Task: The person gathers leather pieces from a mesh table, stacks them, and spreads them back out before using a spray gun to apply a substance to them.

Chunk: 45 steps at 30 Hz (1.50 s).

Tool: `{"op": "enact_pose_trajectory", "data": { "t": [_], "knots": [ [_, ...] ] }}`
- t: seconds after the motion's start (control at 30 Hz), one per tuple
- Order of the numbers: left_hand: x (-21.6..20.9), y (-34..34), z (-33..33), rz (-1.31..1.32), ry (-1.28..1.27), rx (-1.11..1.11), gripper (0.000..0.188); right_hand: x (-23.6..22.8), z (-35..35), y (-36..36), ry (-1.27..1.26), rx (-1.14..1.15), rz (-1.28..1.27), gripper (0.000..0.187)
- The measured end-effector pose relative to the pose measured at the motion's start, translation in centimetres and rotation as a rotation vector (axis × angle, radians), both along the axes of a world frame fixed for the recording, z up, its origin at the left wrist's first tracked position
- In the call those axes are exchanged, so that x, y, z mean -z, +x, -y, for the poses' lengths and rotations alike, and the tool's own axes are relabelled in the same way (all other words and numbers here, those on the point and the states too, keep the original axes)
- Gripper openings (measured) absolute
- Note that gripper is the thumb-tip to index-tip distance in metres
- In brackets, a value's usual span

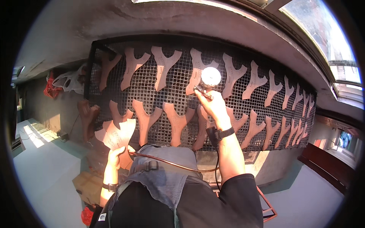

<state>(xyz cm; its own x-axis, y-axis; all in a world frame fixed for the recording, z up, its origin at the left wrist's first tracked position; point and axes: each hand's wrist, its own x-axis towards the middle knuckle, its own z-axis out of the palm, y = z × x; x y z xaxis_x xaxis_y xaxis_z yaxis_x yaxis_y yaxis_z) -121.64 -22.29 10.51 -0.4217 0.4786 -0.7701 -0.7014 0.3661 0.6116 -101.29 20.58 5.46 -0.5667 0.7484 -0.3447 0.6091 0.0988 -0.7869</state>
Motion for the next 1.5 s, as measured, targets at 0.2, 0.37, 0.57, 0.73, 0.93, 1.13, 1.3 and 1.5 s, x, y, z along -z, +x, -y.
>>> {"op": "enact_pose_trajectory", "data": {
  "t": [0.2, 0.37, 0.57, 0.73, 0.93, 1.13, 1.3, 1.5],
  "knots": [
    [-0.8, -1.2, -0.7, -0.037, 0.038, 0.059, 0.029, -1.1, 5.1, 1.6, 0.131, -0.071, 0.164, 0.034],
    [-0.3, -1.4, 0.2, -0.068, 0.035, 0.084, 0.033, -0.9, 5.0, 4.2, 0.146, 0.021, 0.091, 0.040],
    [-0.4, -1.1, -0.4, -0.094, 0.023, 0.109, 0.035, -1.8, 1.4, 1.7, 0.194, 0.060, 0.138, 0.042],
    [-0.8, -0.7, -0.6, -0.107, 0.010, 0.093, 0.034, -0.1, -4.1, 0.2, 0.261, 0.138, 0.066, 0.041],
    [-1.0, 0.0, -0.7, -0.060, 0.039, 0.035, 0.034, -0.7, -9.6, 1.4, 0.285, 0.300, 0.112, 0.043],
    [-1.5, 0.0, -1.0, -0.082, 0.023, 0.061, 0.034, -2.2, -10.3, 1.3, 0.405, 0.357, -0.018, 0.045],
    [-0.8, -0.7, 0.4, -0.092, 0.061, 0.055, 0.033, -0.4, -9.5, 2.0, 0.469, 0.426, -0.055, 0.046],
    [-0.7, -2.3, 3.9, -0.063, 0.102, 0.066, 0.033, -1.1, -2.8, 0.9, 0.172, 0.428, -0.013, 0.041]
  ]
}}
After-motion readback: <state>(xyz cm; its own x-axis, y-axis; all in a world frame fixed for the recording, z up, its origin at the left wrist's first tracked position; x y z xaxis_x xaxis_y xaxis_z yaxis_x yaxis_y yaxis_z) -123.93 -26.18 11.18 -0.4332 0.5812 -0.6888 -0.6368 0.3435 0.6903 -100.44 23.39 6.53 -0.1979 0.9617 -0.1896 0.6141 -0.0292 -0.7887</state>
